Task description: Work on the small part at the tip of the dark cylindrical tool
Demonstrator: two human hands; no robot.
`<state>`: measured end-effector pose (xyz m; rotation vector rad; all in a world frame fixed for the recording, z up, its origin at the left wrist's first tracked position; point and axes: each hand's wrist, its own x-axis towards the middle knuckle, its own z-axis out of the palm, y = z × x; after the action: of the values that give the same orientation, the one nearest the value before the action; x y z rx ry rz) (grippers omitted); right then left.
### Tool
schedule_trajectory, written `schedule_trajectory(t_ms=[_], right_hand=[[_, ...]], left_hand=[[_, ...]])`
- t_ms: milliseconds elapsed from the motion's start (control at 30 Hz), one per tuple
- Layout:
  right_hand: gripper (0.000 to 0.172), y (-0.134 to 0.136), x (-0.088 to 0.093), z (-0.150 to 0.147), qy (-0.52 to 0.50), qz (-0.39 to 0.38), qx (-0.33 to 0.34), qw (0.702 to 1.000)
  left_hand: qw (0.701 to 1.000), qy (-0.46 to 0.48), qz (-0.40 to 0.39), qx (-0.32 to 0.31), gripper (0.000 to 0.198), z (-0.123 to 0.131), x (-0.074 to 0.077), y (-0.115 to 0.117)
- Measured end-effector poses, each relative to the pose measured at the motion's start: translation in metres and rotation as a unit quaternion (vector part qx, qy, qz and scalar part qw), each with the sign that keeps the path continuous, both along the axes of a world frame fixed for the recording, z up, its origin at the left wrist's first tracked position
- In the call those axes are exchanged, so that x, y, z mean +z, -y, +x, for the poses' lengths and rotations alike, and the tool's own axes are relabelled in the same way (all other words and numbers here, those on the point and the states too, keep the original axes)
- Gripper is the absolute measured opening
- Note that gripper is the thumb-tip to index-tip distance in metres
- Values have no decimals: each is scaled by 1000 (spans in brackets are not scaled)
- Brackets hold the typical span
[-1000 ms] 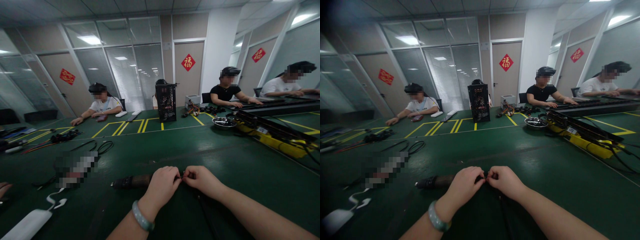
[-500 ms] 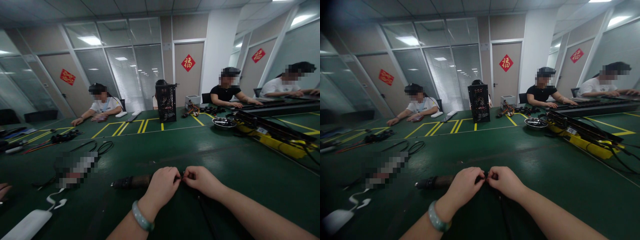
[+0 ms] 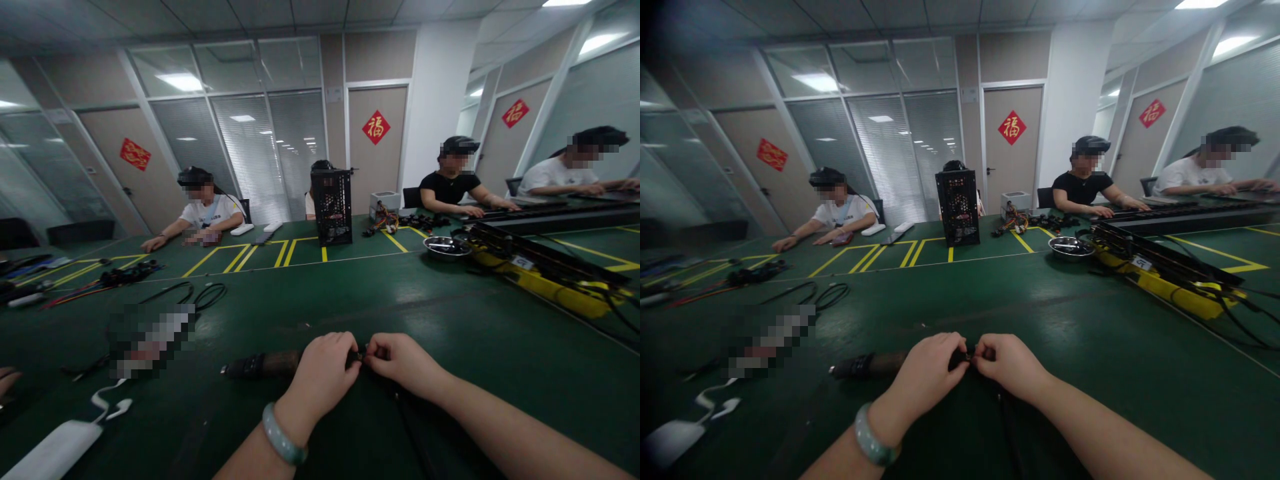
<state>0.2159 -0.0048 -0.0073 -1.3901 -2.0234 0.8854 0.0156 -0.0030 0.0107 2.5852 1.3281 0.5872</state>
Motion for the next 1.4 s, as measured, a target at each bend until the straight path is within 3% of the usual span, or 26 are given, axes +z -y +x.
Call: schedule_trajectory(t_ms=[400, 833, 1400], right_hand=[[10, 0, 3, 0, 6, -2, 0, 1000], [11, 1, 1, 0, 2, 2, 5, 1000], [14, 1, 2, -1, -18, -14, -6, 1000]], left_hand=[[999, -44, -6, 11, 7, 2, 8, 2], [999, -11, -11, -29, 11, -1, 1, 0], [999, -11, -32, -8, 6, -1, 6, 1]])
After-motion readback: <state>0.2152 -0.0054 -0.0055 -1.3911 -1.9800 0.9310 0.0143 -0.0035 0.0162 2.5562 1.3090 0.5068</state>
